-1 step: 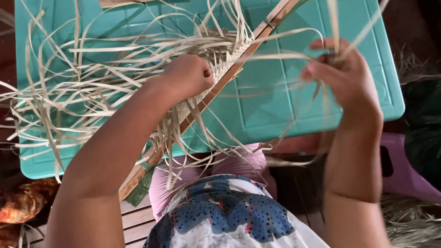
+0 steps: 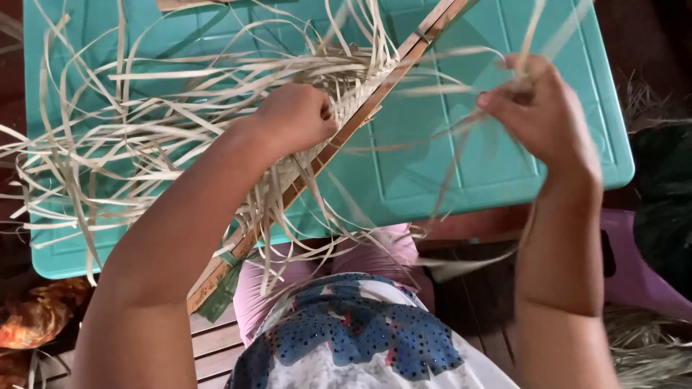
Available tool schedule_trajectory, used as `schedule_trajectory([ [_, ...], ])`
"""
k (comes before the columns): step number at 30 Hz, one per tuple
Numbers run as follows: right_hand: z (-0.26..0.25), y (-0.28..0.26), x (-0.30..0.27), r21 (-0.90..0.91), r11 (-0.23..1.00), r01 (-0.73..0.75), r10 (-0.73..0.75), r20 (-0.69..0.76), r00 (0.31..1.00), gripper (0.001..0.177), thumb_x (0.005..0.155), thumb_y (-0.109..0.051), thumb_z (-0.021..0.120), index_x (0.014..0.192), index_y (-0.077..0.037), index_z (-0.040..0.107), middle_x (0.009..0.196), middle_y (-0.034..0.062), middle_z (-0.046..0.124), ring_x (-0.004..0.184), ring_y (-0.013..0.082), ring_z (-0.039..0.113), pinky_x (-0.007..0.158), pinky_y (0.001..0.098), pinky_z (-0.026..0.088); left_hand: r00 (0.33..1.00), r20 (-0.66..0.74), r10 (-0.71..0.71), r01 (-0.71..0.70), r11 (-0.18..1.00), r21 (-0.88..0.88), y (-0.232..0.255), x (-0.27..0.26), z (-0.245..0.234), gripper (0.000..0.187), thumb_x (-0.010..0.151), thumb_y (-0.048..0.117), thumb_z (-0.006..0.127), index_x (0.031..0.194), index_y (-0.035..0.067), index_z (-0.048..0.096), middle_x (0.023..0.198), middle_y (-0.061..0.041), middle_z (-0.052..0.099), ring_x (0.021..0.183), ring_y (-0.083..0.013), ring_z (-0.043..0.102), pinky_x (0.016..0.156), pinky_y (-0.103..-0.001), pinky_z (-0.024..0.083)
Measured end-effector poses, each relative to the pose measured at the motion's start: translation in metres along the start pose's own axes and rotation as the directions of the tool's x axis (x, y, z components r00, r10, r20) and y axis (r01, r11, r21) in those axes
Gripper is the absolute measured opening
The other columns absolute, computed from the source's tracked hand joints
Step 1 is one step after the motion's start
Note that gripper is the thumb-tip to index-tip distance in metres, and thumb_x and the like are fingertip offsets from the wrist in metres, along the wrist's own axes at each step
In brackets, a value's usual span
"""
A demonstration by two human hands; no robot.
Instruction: Weaving dried plant fibers around a wooden guide on a table to create a mat.
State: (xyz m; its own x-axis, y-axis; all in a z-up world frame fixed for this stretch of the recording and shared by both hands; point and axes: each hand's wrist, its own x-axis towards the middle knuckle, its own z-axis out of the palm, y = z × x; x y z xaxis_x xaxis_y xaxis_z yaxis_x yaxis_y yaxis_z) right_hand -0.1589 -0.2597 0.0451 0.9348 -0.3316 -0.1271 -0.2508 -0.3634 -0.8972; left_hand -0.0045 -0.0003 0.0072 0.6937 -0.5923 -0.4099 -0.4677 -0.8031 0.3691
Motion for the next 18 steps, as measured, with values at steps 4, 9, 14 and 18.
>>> schedule_trajectory([
  [4, -0.001, 0.008, -0.010, -0.757, 0.641, 0.129, -0.425, -0.210, 0.880, 0.056, 0.092, -0.023, 0.081, 0.131, 0.000, 0.050, 0.107, 0.0158, 0.059, 0.083, 0.0336, 0.058, 0.070, 0.0486, 0.045, 0.998, -0.057, 0.000, 0.000, 1.000, -0.004, -0.003, 0.003, 0.000, 0.022, 0.083, 0.027, 0.057, 0.070, 0.009, 0.057, 0.067, -0.006, 0.057, 0.060, -0.0238, 0.052, 0.054, -0.040, 0.040],
  [9, 0.093, 0.004, -0.018, 0.084, 0.828, 0.554, -0.560, 0.186, 0.808, 0.026, 0.087, -0.008, 0.068, 0.113, -0.009, 0.063, 0.109, 0.0063, 0.064, 0.094, 0.0152, 0.064, 0.084, 0.0280, 0.055, 0.982, -0.184, 0.044, -0.048, 0.999, -0.014, 0.000, 0.012, -0.005, 0.014, 0.078, 0.024, 0.056, 0.068, 0.015, 0.059, 0.069, -0.002, 0.063, 0.065, -0.0239, 0.058, 0.055, -0.041, 0.041],
  [14, 0.103, 0.019, -0.026, -0.677, 0.560, 0.477, -0.070, 0.535, 0.842, 0.080, 0.086, -0.066, 0.034, 0.141, -0.008, 0.032, 0.119, 0.0203, 0.058, 0.118, 0.0387, 0.049, 0.101, 0.0582, 0.030, 0.903, -0.423, 0.078, -0.147, 0.980, -0.133, -0.009, 0.024, -0.030, 0.009, 0.086, 0.019, 0.063, 0.084, 0.012, 0.067, 0.078, -0.004, 0.069, 0.066, -0.0161, 0.063, 0.053, -0.035, 0.049],
  [18, 0.073, 0.055, -0.061, -0.652, 0.604, 0.459, -0.040, 0.550, 0.834, 0.069, 0.092, -0.052, 0.041, 0.142, -0.005, 0.034, 0.130, 0.0241, 0.049, 0.122, 0.0402, 0.045, 0.097, 0.0524, 0.035, 0.876, -0.480, 0.037, -0.173, 0.954, -0.243, -0.022, 0.022, -0.065, 0.019, 0.095, 0.018, 0.059, 0.079, 0.012, 0.067, 0.072, -0.003, 0.068, 0.047, -0.0073, 0.047, 0.045, -0.029, 0.042],
])
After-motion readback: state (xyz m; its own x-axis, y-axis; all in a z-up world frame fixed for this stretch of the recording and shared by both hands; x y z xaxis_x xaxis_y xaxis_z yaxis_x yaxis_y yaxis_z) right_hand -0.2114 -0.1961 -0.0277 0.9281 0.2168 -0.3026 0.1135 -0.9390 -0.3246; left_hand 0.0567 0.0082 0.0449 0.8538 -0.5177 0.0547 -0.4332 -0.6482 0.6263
